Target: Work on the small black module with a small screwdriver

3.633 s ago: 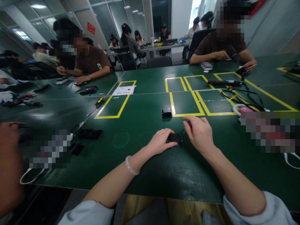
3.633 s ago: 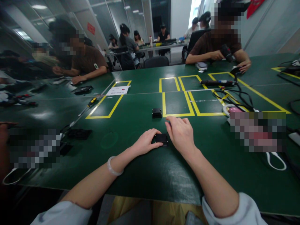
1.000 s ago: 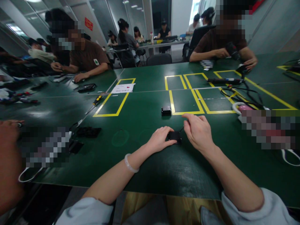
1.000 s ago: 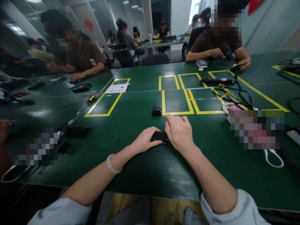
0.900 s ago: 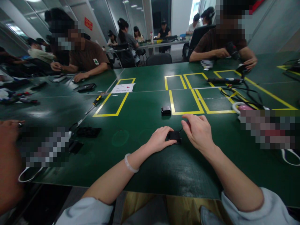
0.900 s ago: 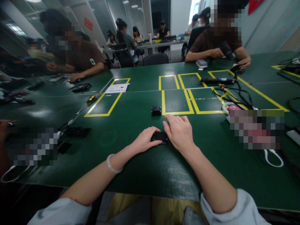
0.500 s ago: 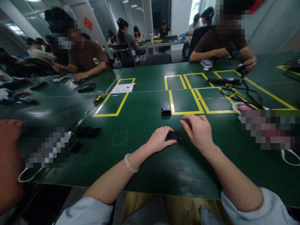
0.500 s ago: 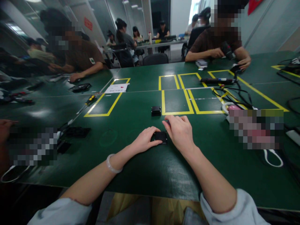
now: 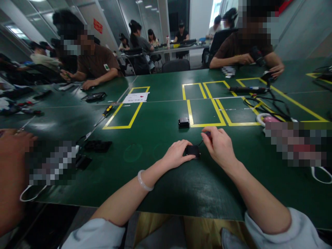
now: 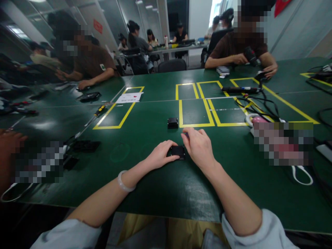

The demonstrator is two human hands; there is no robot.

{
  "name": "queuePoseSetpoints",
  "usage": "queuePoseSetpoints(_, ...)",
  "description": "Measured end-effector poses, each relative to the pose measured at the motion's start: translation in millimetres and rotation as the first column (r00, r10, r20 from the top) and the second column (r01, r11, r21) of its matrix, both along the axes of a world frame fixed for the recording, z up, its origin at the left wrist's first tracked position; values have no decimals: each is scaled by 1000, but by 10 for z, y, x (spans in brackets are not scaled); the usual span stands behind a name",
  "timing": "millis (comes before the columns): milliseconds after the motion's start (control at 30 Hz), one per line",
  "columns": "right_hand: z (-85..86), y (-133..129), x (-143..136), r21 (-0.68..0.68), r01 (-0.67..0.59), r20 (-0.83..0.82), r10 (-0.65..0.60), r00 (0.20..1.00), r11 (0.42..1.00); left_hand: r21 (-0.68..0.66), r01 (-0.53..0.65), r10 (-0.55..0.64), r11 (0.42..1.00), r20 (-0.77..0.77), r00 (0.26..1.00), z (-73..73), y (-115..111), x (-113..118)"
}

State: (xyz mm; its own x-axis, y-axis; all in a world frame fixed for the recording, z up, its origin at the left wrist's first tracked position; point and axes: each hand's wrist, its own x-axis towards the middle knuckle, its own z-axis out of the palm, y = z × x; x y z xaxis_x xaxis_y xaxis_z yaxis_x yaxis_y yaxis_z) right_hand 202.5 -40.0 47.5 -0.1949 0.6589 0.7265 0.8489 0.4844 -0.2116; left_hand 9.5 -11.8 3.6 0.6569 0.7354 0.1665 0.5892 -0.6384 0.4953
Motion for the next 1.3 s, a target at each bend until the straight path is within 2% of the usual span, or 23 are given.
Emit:
queuePoseSetpoints(200,-6,-10,17,-17,0,1,0,1000,1000,-5,6,-6,1000,-3,1000,9,2,-2)
queuePoseSetpoints(600,-14,12,14,32,59,58,-61,996,998,-17,6,-6,1000,2,1000,19,-4,-1)
queuePoseSetpoints(900,5,16,21,-5,75,132,-74,988,997,-12,4,-4,1000,-5,1000,20,-3,-2)
queuePoseSetpoints(1300,22,-6,33,-25,60,109,-57,992,998,-7,7,-7,1000,9,1000,21,-3,-6)
